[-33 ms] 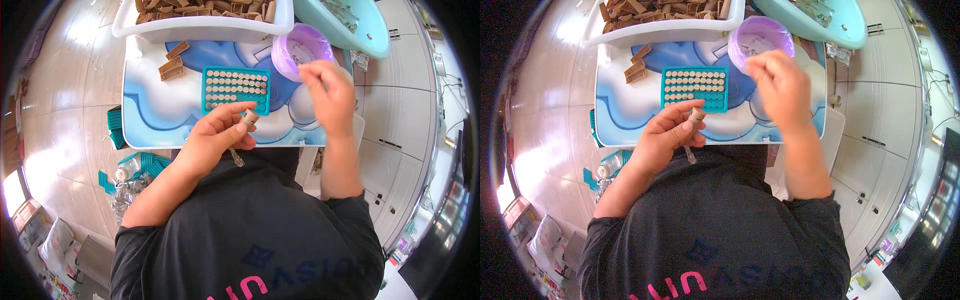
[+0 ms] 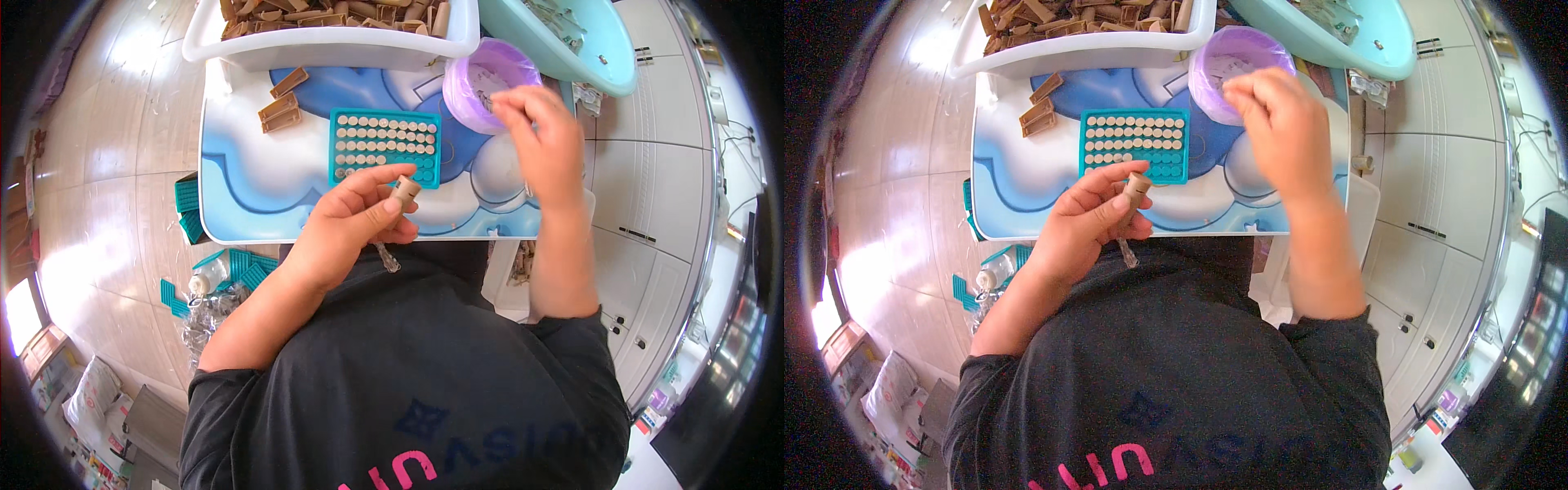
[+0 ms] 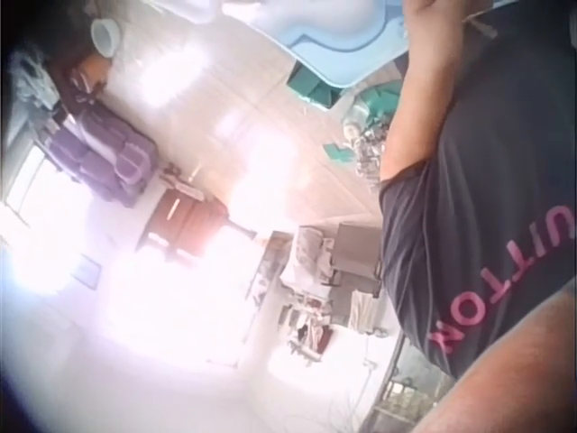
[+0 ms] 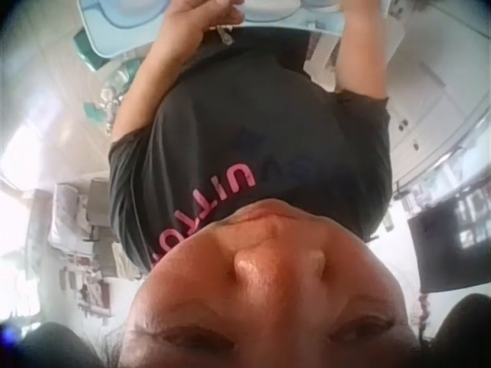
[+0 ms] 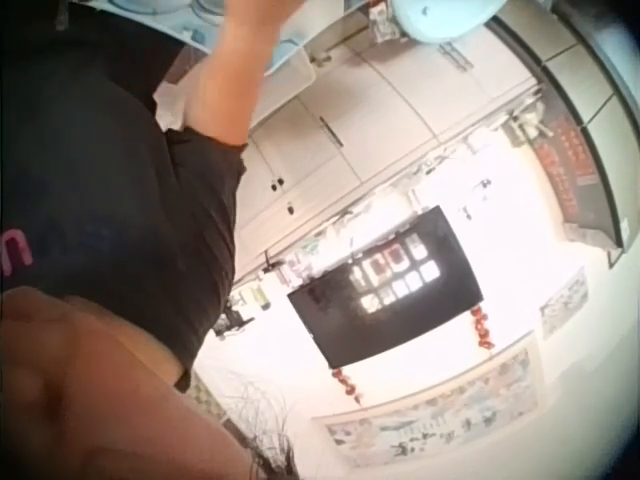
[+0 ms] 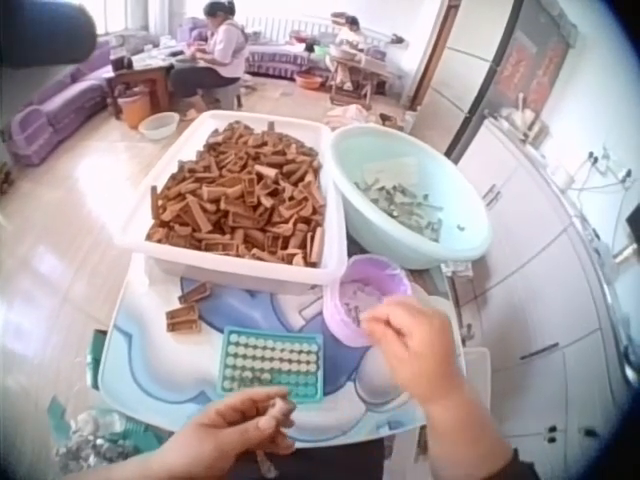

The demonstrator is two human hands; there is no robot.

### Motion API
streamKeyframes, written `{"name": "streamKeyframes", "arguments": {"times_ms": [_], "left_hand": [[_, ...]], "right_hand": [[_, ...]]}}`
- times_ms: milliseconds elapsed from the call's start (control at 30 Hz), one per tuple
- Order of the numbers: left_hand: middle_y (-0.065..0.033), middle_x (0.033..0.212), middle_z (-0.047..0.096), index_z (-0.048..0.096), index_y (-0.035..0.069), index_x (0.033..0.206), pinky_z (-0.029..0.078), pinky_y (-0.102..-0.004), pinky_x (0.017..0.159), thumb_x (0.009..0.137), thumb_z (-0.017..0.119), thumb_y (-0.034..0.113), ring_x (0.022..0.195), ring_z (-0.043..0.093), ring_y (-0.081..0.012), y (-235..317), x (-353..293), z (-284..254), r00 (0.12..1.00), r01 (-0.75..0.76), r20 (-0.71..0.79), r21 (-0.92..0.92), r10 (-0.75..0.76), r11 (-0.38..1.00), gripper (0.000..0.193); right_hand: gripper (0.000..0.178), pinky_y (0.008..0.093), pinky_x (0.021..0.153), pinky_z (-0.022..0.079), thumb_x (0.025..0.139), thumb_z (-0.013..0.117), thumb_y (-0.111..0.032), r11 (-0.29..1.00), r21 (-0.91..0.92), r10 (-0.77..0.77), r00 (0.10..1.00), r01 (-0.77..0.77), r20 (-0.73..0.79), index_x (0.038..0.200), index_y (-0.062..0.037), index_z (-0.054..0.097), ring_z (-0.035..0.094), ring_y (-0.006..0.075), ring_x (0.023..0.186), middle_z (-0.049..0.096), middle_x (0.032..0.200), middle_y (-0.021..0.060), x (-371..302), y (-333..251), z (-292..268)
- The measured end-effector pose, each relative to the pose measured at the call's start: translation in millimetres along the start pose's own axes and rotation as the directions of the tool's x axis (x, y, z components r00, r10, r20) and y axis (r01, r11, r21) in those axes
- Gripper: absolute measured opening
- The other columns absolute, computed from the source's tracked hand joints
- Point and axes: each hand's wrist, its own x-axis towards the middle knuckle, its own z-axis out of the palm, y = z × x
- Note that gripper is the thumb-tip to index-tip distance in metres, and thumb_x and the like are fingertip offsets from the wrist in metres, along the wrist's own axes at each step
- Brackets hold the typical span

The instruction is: The person assembles small plastic housings and metal clips by hand, threading wires and inserting small parts.

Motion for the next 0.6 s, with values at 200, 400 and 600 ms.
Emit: {"name": "streamKeyframes", "arguments": {"times_ms": [200,400,600], "left_hand": [[-0.0086,0.097,0.061,0.053,0.005,0.121,0.054,-0.0289,0.074,0.094,0.052,0.019,0.078,0.062,-0.0162,-1,7,-6,0.997,0.048,-0.044,-0.236,-0.060,0.971,0.031],[-0.0076,0.098,0.060,0.054,0.000,0.117,0.053,-0.0290,0.076,0.093,0.053,0.020,0.081,0.062,-0.0163,-2,1,-9,0.998,0.043,-0.038,-0.242,-0.054,0.969,0.031],[-0.0098,0.100,0.058,0.052,-0.001,0.112,0.051,-0.0327,0.083,0.094,0.051,0.018,0.089,0.060,-0.0186,-3,1,-8,0.999,0.042,-0.021,-0.285,-0.050,0.958,0.026]], "right_hand": [[0.015,0.0403,0.072,0.048,0.077,0.061,-0.014,0.945,-0.309,-0.029,0.971,0.104,0.238,0.088,-0.0051,0.065,0.060,0.0343,0.082,0.063,0.088,0.0163,54,42,14],[0.018,0.0407,0.075,0.048,0.077,0.059,-0.012,0.897,-0.426,0.037,0.944,0.113,0.329,0.093,-0.0048,0.064,0.059,0.0361,0.083,0.063,0.091,0.0174,62,42,20],[0.012,0.0296,0.070,0.049,0.082,0.060,-0.009,0.997,0.001,0.083,0.996,-0.083,0.039,0.092,-0.0013,0.062,0.061,0.0192,0.075,0.065,0.086,0.0107,36,16,5]]}}
